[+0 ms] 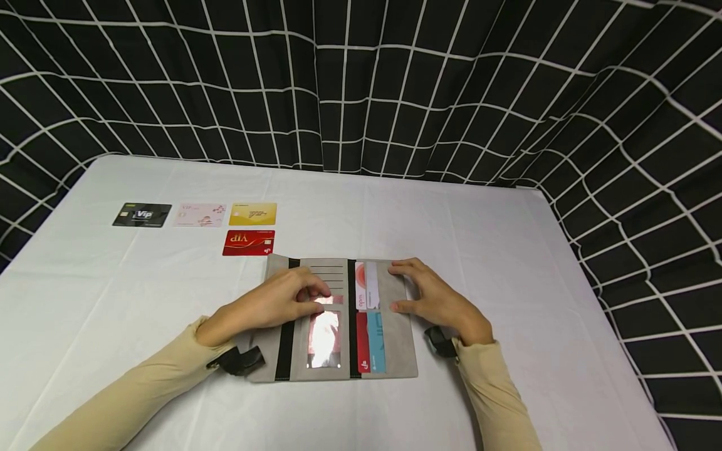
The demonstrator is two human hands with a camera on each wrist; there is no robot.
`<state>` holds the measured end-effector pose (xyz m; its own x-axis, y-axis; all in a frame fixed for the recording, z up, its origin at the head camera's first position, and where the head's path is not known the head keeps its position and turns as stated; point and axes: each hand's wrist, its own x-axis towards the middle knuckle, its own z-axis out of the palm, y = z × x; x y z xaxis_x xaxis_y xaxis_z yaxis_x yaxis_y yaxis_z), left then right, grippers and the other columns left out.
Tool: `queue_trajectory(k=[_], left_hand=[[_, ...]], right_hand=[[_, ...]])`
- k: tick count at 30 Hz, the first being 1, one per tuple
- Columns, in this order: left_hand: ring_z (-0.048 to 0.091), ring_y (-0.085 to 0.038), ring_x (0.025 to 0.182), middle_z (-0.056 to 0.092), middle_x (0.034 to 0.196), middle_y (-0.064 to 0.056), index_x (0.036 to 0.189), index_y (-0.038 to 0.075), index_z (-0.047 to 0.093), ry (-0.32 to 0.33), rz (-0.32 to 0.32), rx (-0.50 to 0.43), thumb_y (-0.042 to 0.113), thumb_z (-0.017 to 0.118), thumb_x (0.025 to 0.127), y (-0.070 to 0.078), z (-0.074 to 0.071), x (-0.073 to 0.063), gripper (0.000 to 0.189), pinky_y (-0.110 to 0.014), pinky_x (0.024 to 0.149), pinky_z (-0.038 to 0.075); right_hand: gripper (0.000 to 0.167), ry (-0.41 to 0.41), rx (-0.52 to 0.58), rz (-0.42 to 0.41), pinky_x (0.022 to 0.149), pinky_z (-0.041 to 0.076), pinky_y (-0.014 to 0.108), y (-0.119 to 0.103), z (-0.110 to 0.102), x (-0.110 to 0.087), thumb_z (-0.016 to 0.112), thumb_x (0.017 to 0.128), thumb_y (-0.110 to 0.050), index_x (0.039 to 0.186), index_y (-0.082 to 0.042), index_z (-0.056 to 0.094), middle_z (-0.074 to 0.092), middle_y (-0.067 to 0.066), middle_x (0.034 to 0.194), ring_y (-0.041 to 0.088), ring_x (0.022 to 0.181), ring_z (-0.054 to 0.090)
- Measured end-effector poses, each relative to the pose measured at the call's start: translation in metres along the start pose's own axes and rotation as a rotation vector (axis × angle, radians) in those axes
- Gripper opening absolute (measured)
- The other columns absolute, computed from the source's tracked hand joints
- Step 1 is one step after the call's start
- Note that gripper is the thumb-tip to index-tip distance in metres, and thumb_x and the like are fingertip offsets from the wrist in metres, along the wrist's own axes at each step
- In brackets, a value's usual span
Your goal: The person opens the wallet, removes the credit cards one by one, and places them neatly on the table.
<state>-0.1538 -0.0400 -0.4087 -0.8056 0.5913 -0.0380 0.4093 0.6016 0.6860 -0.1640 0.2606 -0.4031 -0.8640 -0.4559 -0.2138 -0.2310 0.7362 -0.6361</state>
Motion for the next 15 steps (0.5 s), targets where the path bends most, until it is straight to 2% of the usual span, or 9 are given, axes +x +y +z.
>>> queue_trajectory(k=[15], left_hand=[[0.050, -0.010, 0.080, 0.060, 0.080, 0.002, 0.104, 0.009, 0.074, 0.033, -0.012, -0.065, 0.007, 0.066, 0.092, -0.0065, 0.0056, 0.0028, 0.015, -0.024, 0.074, 0.041]], right_hand=[[0.070, 0.002, 0.003, -0.008, 0.114, 0.029, 0.061, -0.0003, 0.0006, 0.0004, 0.080, 0.082, -0.012, 0.143, 0.001, 0.047, 0.040, 0.017, 0.149, 0.035, 0.135, 0.038]])
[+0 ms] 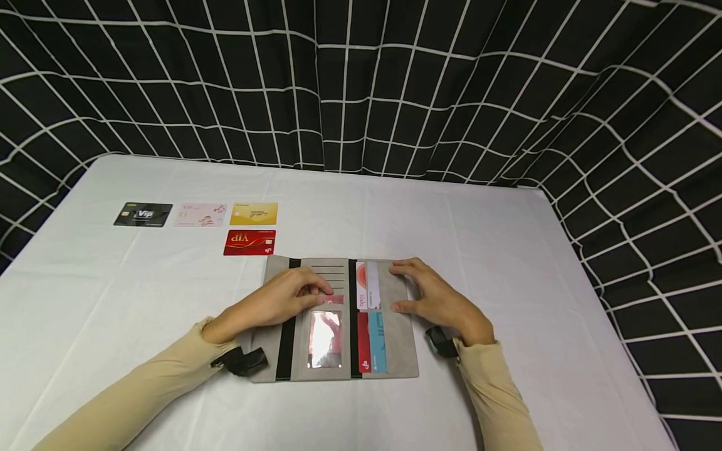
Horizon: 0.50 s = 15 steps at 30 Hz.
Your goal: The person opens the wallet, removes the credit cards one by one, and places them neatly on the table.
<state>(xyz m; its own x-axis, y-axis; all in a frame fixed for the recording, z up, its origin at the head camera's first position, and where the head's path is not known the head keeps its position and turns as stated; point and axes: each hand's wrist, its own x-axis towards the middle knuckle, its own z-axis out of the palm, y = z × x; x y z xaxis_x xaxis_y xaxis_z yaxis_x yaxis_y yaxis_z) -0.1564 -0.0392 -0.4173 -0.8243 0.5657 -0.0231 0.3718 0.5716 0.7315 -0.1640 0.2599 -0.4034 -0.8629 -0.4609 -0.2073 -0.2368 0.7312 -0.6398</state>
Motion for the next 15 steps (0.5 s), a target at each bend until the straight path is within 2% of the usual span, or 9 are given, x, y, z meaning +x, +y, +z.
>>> queue_trajectory(k=[5, 8, 15], left_hand=[[0.049, -0.011, 0.078, 0.059, 0.077, 0.002, 0.104, 0.007, 0.074, -0.005, 0.004, 0.006, 0.004, 0.062, 0.093, 0.000, 0.000, 0.001, 0.017, -0.024, 0.073, 0.040], [0.049, -0.011, 0.079, 0.058, 0.077, 0.002, 0.103, 0.007, 0.074, -0.017, -0.005, 0.001, 0.004, 0.064, 0.092, 0.000, -0.004, 0.002, 0.016, -0.023, 0.071, 0.040], [0.046, -0.009, 0.070, 0.050, 0.065, 0.004, 0.094, 0.006, 0.073, -0.043, -0.036, 0.000, 0.007, 0.070, 0.089, -0.002, -0.011, 0.002, 0.006, -0.021, 0.065, 0.037]], right_hand=[[0.070, 0.001, 0.006, 0.008, 0.114, 0.028, 0.061, 0.001, 0.000, -0.001, 0.079, 0.083, -0.012, 0.143, 0.000, 0.046, 0.039, 0.017, 0.149, 0.036, 0.136, 0.037], [0.070, 0.001, 0.010, 0.007, 0.114, 0.028, 0.061, 0.001, 0.000, -0.001, 0.079, 0.083, -0.013, 0.144, 0.000, 0.046, 0.038, 0.017, 0.150, 0.036, 0.136, 0.036], [0.070, 0.000, 0.010, 0.004, 0.113, 0.029, 0.061, 0.000, 0.000, -0.001, 0.079, 0.083, -0.012, 0.143, 0.000, 0.046, 0.039, 0.017, 0.149, 0.035, 0.135, 0.037]])
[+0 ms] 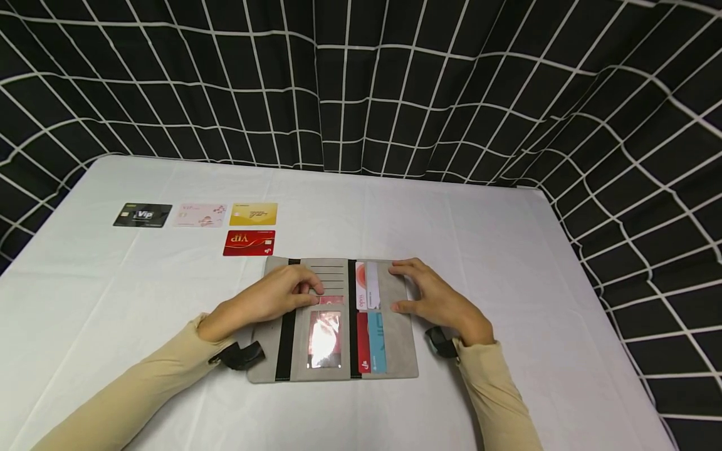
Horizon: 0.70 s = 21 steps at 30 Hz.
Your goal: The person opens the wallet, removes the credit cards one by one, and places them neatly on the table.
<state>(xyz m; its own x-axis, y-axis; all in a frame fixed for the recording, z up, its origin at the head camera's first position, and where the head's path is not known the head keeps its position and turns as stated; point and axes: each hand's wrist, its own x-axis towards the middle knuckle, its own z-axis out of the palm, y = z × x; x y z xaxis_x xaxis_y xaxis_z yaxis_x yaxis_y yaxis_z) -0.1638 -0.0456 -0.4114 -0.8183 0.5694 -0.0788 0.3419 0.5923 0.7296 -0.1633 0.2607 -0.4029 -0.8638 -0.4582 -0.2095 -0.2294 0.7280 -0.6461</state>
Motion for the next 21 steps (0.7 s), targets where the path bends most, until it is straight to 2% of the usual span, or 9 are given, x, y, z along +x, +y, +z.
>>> queue_trajectory(k=[12, 21], left_hand=[[0.044, -0.006, 0.063, 0.050, 0.063, 0.004, 0.088, 0.007, 0.070, 0.053, 0.009, -0.008, 0.010, 0.073, 0.089, -0.0033, 0.0045, 0.0017, 0.004, -0.020, 0.062, 0.036], [0.046, -0.008, 0.063, 0.051, 0.060, 0.004, 0.087, 0.010, 0.069, 0.030, -0.021, -0.002, 0.013, 0.073, 0.089, -0.0033, 0.0051, 0.0014, 0.006, -0.022, 0.059, 0.037]], right_hand=[[0.070, 0.006, 0.004, -0.004, 0.114, 0.028, 0.061, -0.0001, 0.0002, -0.0005, 0.079, 0.083, -0.011, 0.143, 0.000, 0.046, 0.039, 0.018, 0.149, 0.035, 0.135, 0.037], [0.069, 0.003, 0.007, 0.005, 0.113, 0.029, 0.060, -0.0007, 0.0007, -0.0010, 0.079, 0.083, -0.013, 0.143, -0.001, 0.047, 0.038, 0.017, 0.149, 0.035, 0.134, 0.037]])
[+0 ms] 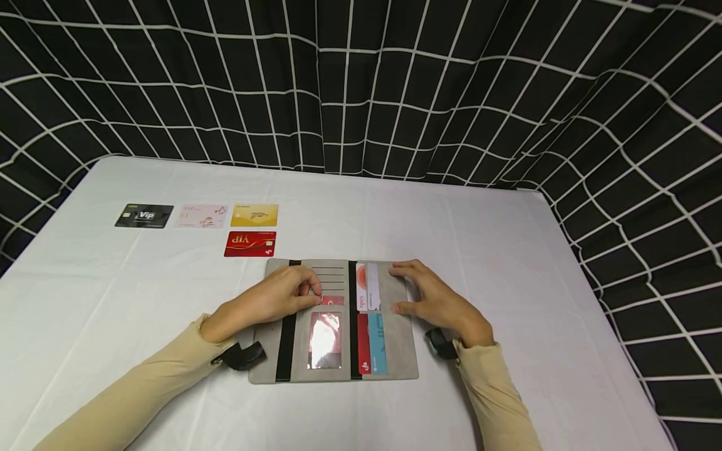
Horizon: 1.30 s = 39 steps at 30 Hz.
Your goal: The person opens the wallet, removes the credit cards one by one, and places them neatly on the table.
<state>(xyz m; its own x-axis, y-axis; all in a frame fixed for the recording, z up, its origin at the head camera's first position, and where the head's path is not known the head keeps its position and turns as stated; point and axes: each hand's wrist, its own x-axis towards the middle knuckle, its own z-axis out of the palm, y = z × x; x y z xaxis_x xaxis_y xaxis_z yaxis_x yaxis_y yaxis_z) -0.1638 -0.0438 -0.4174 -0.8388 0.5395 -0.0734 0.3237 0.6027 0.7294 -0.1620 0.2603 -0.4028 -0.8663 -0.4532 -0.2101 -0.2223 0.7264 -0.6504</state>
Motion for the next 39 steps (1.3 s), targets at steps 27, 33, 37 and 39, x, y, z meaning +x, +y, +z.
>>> queue_trajectory(k=[27, 33, 37, 39], left_hand=[[0.048, -0.012, 0.077, 0.054, 0.072, 0.000, 0.095, 0.007, 0.067, -0.028, -0.010, 0.020, 0.014, 0.069, 0.092, 0.0004, 0.0016, -0.0018, 0.008, -0.023, 0.065, 0.040], [0.048, -0.011, 0.076, 0.056, 0.075, 0.000, 0.095, 0.006, 0.067, -0.012, -0.001, 0.039, 0.014, 0.069, 0.093, 0.0022, 0.0028, -0.0039, 0.008, -0.023, 0.068, 0.041], [0.048, -0.012, 0.076, 0.057, 0.080, -0.001, 0.095, 0.006, 0.066, -0.011, -0.006, 0.042, 0.013, 0.068, 0.093, 0.0033, 0.0033, -0.0046, 0.008, -0.024, 0.069, 0.041], [0.048, -0.012, 0.076, 0.057, 0.083, -0.002, 0.096, 0.005, 0.066, -0.018, -0.018, 0.037, 0.013, 0.067, 0.094, 0.0038, 0.0027, -0.0051, 0.008, -0.024, 0.069, 0.041]], right_hand=[[0.070, 0.001, -0.014, 0.003, 0.114, 0.028, 0.062, -0.0001, -0.0003, 0.0008, 0.079, 0.083, -0.013, 0.144, -0.001, 0.046, 0.039, 0.017, 0.149, 0.035, 0.135, 0.036], [0.071, 0.000, -0.011, 0.003, 0.114, 0.027, 0.062, 0.0000, 0.0001, 0.0014, 0.079, 0.083, -0.013, 0.144, 0.000, 0.046, 0.039, 0.017, 0.149, 0.036, 0.136, 0.036], [0.071, 0.000, -0.011, -0.001, 0.114, 0.027, 0.062, 0.0003, 0.0004, 0.0014, 0.079, 0.083, -0.012, 0.144, 0.000, 0.046, 0.038, 0.017, 0.150, 0.036, 0.137, 0.036], [0.071, 0.000, -0.008, 0.000, 0.115, 0.027, 0.062, 0.0004, 0.0007, 0.0012, 0.079, 0.083, -0.012, 0.144, 0.000, 0.046, 0.038, 0.017, 0.150, 0.036, 0.137, 0.035]])
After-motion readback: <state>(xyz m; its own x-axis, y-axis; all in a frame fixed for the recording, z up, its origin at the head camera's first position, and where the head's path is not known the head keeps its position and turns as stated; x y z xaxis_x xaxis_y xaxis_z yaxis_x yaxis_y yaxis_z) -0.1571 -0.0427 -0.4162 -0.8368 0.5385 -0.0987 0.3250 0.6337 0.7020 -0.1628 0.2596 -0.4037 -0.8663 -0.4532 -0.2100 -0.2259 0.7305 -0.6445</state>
